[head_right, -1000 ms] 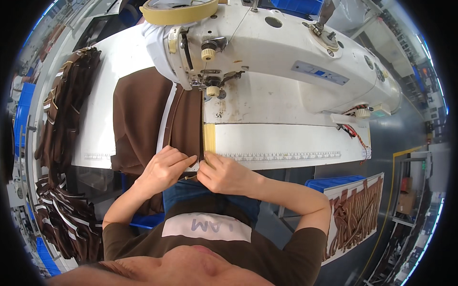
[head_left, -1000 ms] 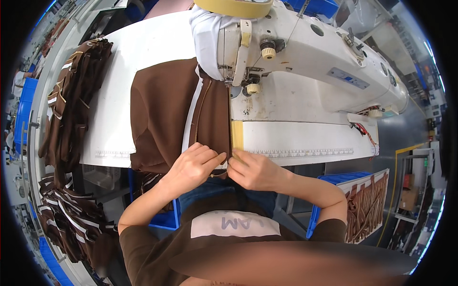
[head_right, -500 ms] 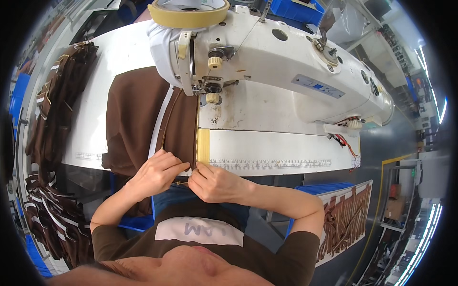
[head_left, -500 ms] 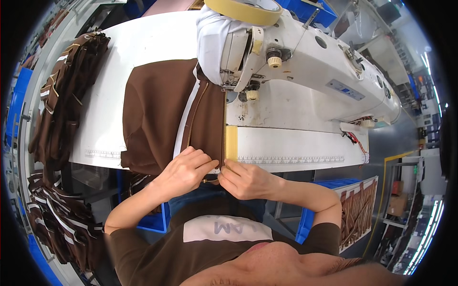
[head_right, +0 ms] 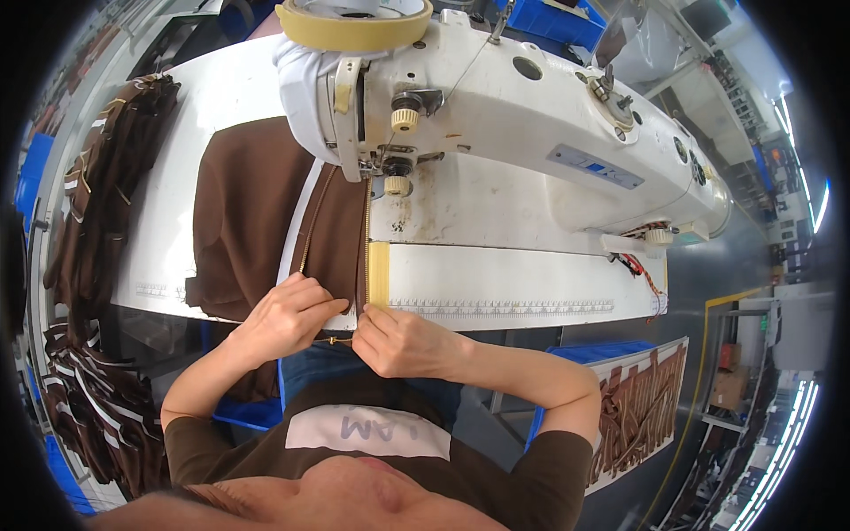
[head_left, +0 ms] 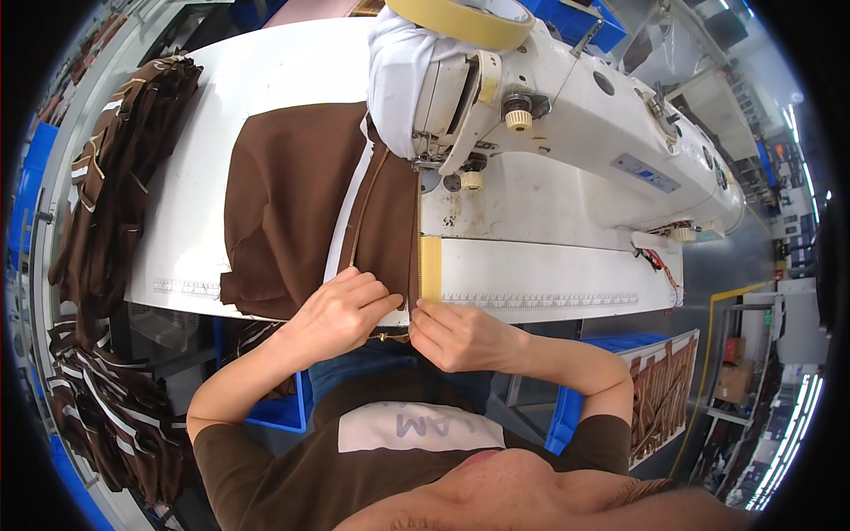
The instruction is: The person is sewing a zipper onto a piece of brown leather using an industrial sewing machine.
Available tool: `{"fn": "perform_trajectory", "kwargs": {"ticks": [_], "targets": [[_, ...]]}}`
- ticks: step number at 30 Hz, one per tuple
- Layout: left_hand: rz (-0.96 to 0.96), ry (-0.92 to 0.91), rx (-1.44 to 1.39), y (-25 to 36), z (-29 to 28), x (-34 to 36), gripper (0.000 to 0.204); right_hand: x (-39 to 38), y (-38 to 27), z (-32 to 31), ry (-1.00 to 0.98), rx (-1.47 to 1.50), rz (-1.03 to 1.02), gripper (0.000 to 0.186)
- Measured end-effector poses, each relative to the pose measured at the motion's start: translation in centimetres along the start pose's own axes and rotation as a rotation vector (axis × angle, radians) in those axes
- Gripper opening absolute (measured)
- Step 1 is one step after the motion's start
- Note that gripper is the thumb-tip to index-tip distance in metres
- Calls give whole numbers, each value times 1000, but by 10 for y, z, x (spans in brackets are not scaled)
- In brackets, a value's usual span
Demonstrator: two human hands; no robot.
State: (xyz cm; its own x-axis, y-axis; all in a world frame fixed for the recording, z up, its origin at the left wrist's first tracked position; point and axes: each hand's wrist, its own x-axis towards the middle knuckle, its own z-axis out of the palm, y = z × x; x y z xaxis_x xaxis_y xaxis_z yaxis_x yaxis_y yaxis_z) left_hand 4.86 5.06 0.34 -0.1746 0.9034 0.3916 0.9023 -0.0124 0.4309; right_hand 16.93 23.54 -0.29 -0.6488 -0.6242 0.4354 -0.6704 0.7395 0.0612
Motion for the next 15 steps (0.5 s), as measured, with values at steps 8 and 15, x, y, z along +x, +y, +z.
{"fn": "perform_trajectory", "kwargs": {"ticks": [8, 15], "targets": [[7, 27, 15, -13, -4, 14, 28, 6, 20, 7, 28, 38, -5, 11], [55, 32, 16, -35, -1, 24, 29, 10, 40, 8, -24, 38, 6, 13]]}}
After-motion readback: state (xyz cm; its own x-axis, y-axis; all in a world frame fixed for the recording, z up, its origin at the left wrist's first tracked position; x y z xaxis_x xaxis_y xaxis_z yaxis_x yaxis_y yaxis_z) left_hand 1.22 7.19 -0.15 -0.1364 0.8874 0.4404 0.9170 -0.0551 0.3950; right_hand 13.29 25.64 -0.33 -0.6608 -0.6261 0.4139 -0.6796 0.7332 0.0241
